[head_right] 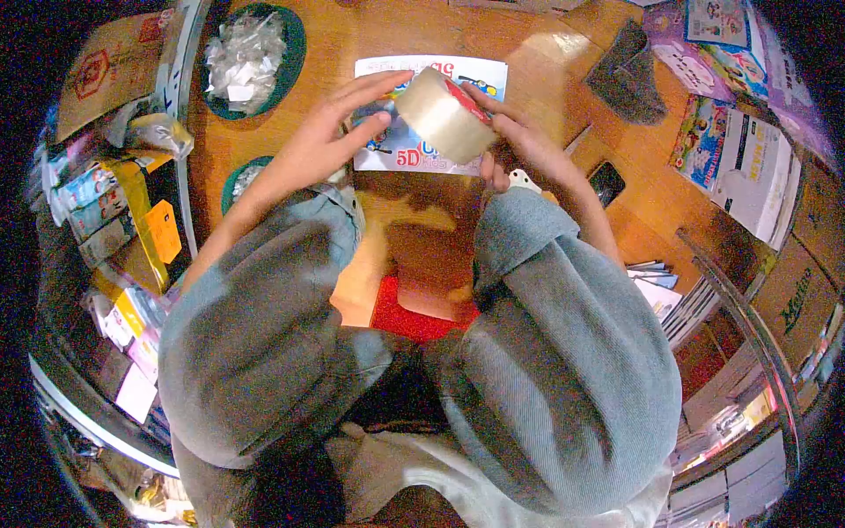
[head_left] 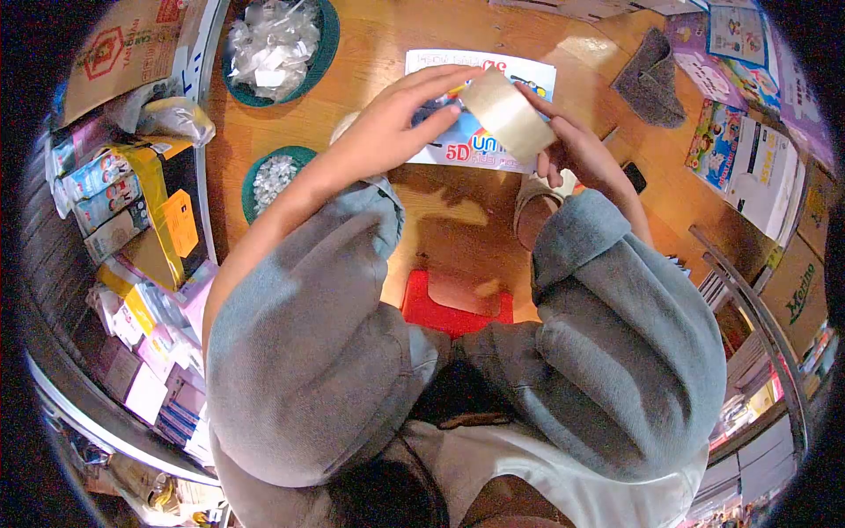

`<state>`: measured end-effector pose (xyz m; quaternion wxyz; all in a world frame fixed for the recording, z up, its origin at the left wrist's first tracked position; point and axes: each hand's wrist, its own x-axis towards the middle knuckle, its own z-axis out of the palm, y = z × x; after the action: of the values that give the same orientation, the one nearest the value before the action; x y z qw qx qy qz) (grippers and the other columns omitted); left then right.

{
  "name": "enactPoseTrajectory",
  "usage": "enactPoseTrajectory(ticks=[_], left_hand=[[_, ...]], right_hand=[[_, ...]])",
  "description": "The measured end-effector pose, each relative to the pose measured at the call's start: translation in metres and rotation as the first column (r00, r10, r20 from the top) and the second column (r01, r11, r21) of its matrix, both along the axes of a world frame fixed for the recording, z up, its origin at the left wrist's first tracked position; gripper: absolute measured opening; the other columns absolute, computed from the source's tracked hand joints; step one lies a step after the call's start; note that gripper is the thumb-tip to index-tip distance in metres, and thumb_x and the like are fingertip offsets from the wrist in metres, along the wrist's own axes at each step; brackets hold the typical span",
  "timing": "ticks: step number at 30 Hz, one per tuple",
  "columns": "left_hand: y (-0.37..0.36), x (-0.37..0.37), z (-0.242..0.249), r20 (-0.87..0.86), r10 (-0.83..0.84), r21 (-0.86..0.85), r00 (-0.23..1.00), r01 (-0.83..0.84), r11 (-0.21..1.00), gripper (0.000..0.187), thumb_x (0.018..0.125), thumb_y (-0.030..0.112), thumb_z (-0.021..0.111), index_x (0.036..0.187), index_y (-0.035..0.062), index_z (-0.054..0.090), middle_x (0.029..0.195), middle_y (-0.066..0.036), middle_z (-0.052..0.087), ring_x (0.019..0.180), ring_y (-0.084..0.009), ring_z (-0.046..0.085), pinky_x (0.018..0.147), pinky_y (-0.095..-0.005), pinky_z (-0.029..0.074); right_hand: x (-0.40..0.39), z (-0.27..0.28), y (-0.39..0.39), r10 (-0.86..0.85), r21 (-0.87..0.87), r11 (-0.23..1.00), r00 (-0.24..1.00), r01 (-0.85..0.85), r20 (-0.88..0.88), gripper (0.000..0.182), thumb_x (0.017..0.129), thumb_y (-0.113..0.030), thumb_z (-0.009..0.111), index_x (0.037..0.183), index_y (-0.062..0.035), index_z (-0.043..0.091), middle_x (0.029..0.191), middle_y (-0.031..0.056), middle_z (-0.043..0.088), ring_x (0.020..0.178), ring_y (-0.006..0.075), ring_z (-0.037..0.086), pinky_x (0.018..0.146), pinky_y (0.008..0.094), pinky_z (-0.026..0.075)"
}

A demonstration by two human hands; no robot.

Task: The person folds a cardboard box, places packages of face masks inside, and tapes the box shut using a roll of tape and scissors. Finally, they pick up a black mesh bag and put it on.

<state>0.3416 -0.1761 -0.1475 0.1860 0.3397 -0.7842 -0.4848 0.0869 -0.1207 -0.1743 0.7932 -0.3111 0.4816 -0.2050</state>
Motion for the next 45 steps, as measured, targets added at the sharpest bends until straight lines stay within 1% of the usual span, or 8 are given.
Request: enactPoseTrajectory(ticks=[12,18,21,27,30,33,39,45], left_hand=[[0.003,0.002,0.015,0.134,-0.045,-0.061,0.990,0.054,0.997,0.038,0.086,0.017,0.049,0.124,0.0099,0.049,0.131,-0.014,0.043,0.121,-0.0285,0.041,0.100,-0.0378,0.031],[0.003,0.002,0.017,0.082,-0.017,-0.015,0.996,0.018,1.000,0.039,0.085,0.017,0.052,0.122,0.0074,0.050,0.126,-0.013,0.047,0.119,-0.0279,0.043,0.099,-0.0373,0.032],[0.003,0.004,0.008,0.047,0.043,0.019,0.998,-0.044,0.999,0.042,0.084,0.017,0.055,0.124,0.0059,0.047,0.124,-0.013,0.048,0.118,-0.0270,0.044,0.100,-0.0365,0.032],[0.008,0.007,0.000,0.146,0.088,-0.024,0.985,-0.086,0.996,0.051,0.084,0.018,0.055,0.131,0.0061,0.039,0.133,-0.016,0.039,0.123,-0.0283,0.038,0.102,-0.0355,0.029],[0.008,0.007,0.000,0.173,0.062,-0.172,0.983,-0.031,0.985,0.054,0.083,0.020,0.055,0.131,0.0037,0.036,0.133,-0.021,0.036,0.121,-0.0331,0.040,0.100,-0.0351,0.032],[0.009,0.004,0.005,0.195,0.030,-0.266,0.980,0.023,0.964,0.053,0.084,0.018,0.054,0.132,0.0039,0.035,0.135,-0.020,0.034,0.123,-0.0332,0.037,0.101,-0.0356,0.031],[0.007,0.000,0.013,0.220,-0.027,-0.377,0.975,0.110,0.920,0.050,0.084,0.016,0.052,0.131,0.0056,0.037,0.136,-0.017,0.034,0.122,-0.0320,0.037,0.100,-0.0371,0.032],[0.004,-0.005,0.012,0.114,0.183,-0.329,0.977,-0.137,0.934,0.033,0.080,0.019,0.060,0.109,0.0035,0.056,0.114,-0.013,0.053,0.105,-0.0292,0.052,0.088,-0.0349,0.042]], right_hand=[[0.004,0.006,-0.005,-0.025,0.023,0.999,1.000,0.025,-0.007,0.048,0.090,-0.021,0.028,0.138,-0.0168,0.027,0.056,0.0092,0.056,0.043,0.0162,0.055,0.041,0.0250,0.048],[0.006,0.010,-0.008,-0.033,0.009,0.999,0.999,0.034,-0.022,0.046,0.092,-0.028,0.033,0.136,-0.0128,0.032,0.057,0.0098,0.057,0.046,0.0160,0.056,0.043,0.0239,0.047],[0.011,0.014,-0.012,-0.068,0.021,0.997,0.996,0.070,-0.058,0.049,0.093,-0.039,0.034,0.129,-0.0061,0.039,0.058,0.0111,0.058,0.045,0.0149,0.056,0.045,0.0227,0.047],[0.017,0.011,-0.017,-0.121,-0.079,0.990,0.993,0.120,-0.013,0.048,0.093,-0.042,0.036,0.106,0.0023,0.046,0.063,0.0131,0.060,0.049,0.0165,0.058,0.048,0.0249,0.049],[0.018,0.015,-0.021,-0.078,-0.075,0.994,0.997,0.077,-0.007,0.048,0.094,-0.041,0.036,0.114,0.0025,0.042,0.065,0.0134,0.061,0.053,0.0164,0.060,0.050,0.0249,0.049],[0.021,0.013,-0.022,-0.068,-0.175,0.981,0.996,0.078,0.065,0.047,0.093,-0.041,0.038,0.110,0.0027,0.043,0.072,0.0163,0.062,0.058,0.0182,0.062,0.053,0.0268,0.051],[0.025,0.016,-0.026,-0.042,-0.162,0.985,0.995,0.057,0.093,0.041,0.094,-0.036,0.039,0.111,0.0010,0.043,0.074,0.0165,0.063,0.060,0.0187,0.062,0.055,0.0267,0.052],[0.027,0.017,-0.026,-0.029,-0.179,0.983,0.994,0.047,0.102,0.045,0.093,-0.034,0.041,0.120,0.0015,0.039,0.073,0.0159,0.063,0.059,0.0178,0.062,0.055,0.0261,0.052]])
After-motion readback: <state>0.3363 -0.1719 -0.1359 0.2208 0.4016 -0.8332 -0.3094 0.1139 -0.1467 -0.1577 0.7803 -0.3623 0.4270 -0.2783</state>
